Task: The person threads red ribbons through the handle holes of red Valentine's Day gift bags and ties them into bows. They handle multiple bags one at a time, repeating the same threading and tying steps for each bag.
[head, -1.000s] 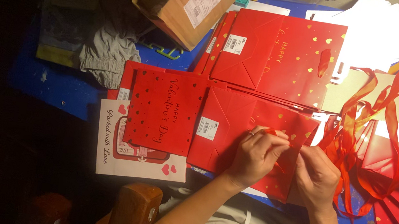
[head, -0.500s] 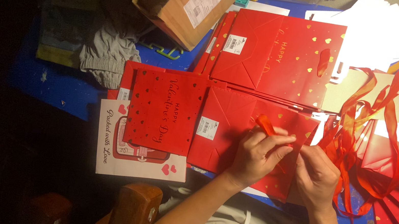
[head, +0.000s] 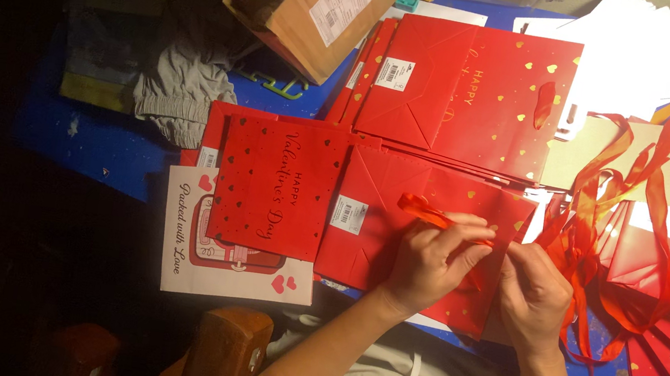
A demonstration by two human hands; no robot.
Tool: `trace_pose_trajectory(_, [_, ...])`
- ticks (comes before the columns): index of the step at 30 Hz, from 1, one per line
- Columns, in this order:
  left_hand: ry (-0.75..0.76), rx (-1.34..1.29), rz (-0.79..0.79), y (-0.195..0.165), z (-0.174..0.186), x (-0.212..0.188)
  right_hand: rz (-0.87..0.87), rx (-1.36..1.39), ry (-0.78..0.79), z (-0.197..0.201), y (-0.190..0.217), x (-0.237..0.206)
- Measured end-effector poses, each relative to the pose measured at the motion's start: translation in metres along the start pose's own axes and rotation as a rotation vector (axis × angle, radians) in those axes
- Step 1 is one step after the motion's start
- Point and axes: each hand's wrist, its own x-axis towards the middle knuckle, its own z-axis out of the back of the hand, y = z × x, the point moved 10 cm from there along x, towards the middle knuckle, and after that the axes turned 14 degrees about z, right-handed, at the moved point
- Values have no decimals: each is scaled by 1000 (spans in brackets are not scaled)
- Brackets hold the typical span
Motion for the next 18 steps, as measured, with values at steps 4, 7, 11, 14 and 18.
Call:
trace_pose_trajectory(4, [-9,-26,0,-4,1,2,-69,70,-10,0,-10,-5])
trace_pose_trajectory(7, [-18,-40,-17,-5,3,2,-113,99,-10,-1,-14,-6])
trace_pose_trajectory(11, [-12,-16,-1,-1,2,2,-89,86,7,-3,-12,-4])
trace_pose_trajectory(14, [-17,4,0,1,2,2,-73,55,0,-3,-10,-3])
trace_pose_trajectory(18, [-17,13,-15,0,1,2,-68,7,-22,-3,-12,-5])
